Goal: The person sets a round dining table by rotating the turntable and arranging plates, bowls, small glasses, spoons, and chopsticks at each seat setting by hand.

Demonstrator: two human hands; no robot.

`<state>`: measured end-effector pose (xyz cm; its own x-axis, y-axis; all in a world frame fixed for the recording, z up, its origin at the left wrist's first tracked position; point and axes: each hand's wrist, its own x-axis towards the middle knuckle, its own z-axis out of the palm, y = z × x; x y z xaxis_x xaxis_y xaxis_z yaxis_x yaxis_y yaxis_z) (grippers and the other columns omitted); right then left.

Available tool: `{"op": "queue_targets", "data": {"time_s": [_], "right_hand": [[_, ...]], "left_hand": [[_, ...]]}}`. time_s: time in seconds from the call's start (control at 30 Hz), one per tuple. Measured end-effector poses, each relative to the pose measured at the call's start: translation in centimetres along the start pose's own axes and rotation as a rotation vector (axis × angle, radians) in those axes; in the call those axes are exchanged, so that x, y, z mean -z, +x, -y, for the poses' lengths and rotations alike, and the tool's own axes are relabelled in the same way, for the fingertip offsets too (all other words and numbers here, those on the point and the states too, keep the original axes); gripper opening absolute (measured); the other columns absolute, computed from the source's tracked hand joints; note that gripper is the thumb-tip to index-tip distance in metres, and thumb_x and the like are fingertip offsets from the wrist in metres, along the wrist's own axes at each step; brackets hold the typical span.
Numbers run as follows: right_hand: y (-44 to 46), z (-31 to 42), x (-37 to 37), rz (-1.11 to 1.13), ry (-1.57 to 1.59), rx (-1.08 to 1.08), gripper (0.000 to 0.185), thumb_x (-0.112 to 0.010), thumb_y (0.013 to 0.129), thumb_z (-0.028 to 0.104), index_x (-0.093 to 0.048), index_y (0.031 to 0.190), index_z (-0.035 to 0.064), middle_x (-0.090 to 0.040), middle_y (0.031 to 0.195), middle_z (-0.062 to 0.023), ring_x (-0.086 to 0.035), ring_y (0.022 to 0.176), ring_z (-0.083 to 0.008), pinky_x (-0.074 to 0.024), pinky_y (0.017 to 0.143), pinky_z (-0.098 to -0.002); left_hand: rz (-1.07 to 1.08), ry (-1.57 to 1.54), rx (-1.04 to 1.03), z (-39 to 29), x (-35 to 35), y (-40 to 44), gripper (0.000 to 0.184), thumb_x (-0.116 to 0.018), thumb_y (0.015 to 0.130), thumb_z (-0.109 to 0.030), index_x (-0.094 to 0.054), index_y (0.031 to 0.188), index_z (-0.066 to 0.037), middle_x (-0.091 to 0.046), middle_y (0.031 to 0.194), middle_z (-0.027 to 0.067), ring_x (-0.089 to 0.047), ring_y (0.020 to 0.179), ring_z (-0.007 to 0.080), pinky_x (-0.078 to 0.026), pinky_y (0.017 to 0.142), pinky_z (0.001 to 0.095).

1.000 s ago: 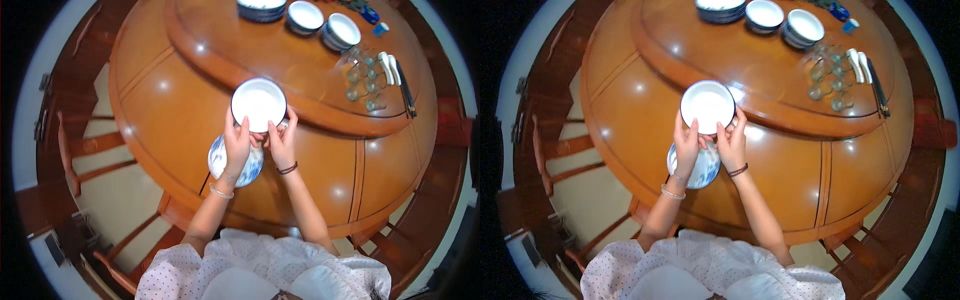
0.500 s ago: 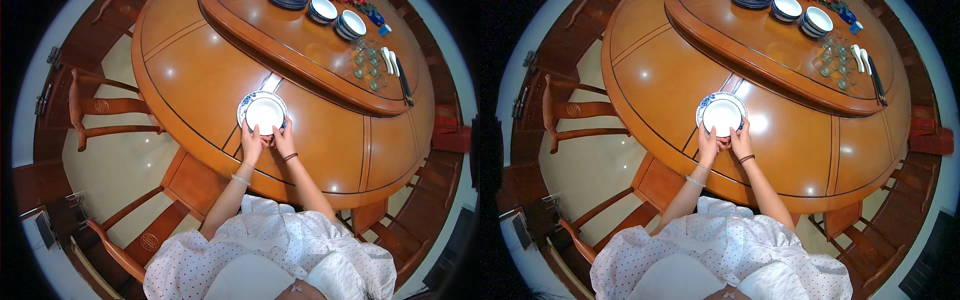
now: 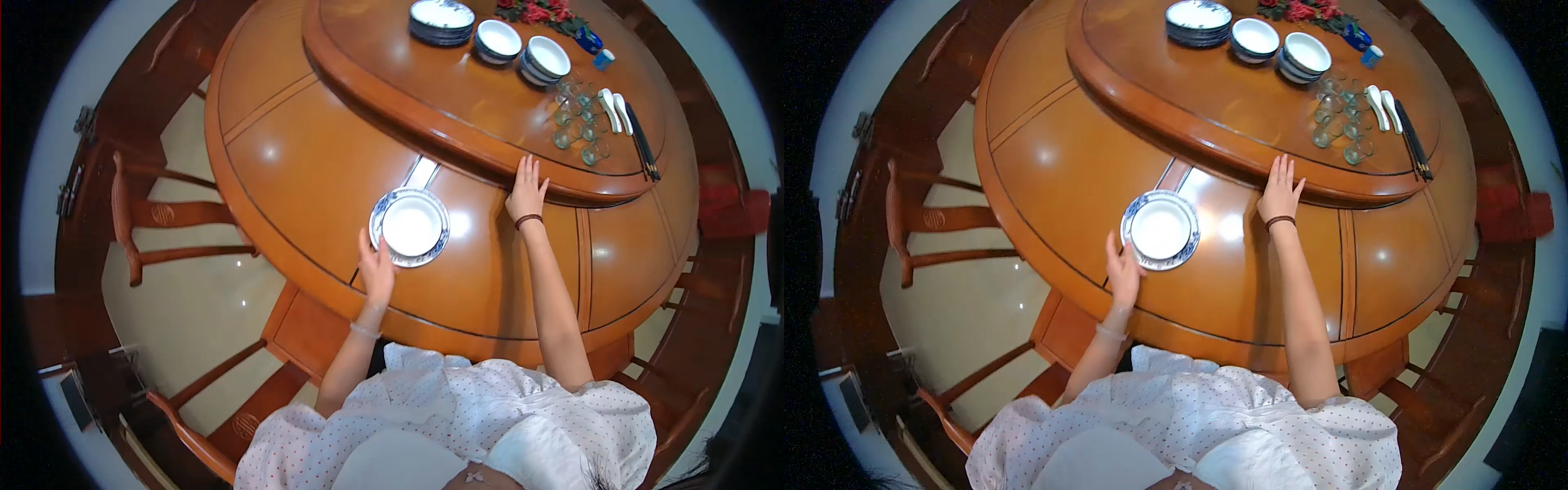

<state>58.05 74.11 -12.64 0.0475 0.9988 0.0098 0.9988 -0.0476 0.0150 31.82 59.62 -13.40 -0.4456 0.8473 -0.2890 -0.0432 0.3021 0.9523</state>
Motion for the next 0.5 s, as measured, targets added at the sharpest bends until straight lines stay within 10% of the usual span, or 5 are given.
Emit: {"op": "queue_targets", "data": {"time_s": [0.4, 0.5], "right_hand": [[1.8, 1.9, -1.3, -0.014, 0.016, -0.104, 0.082, -0.062, 0.070, 0.018, -0.016, 0.135, -0.0048, -0.015, 0.143, -0.0186, -0.015, 0.133, -0.0282, -0.0127, 0.108, -0.0388], [2.1, 2.6, -1.2, -0.027, -0.014, -0.113, 0.067, -0.051, 0.079, 0.018, -0.020, 0.134, -0.0043, -0.017, 0.143, -0.0176, -0.016, 0.133, -0.0279, -0.0134, 0.107, -0.0387]], "left_hand": [[0.259, 0.030, -0.233, -8.0, -7.7, 5.2, 0.025, -0.053, 0.087, -0.010, -0.052, 0.109, 0.000, -0.054, 0.070, -0.0007, -0.049, 0.060, 0.0030, -0.041, 0.050, 0.0180], [0.372, 0.261, -0.702, -10.0, -15.8, 7.1, 0.028, -0.058, 0.081, -0.009, -0.054, 0.108, -0.001, -0.058, 0.084, 0.0080, -0.056, 0.072, 0.0153, -0.045, 0.067, 0.0276]]}}
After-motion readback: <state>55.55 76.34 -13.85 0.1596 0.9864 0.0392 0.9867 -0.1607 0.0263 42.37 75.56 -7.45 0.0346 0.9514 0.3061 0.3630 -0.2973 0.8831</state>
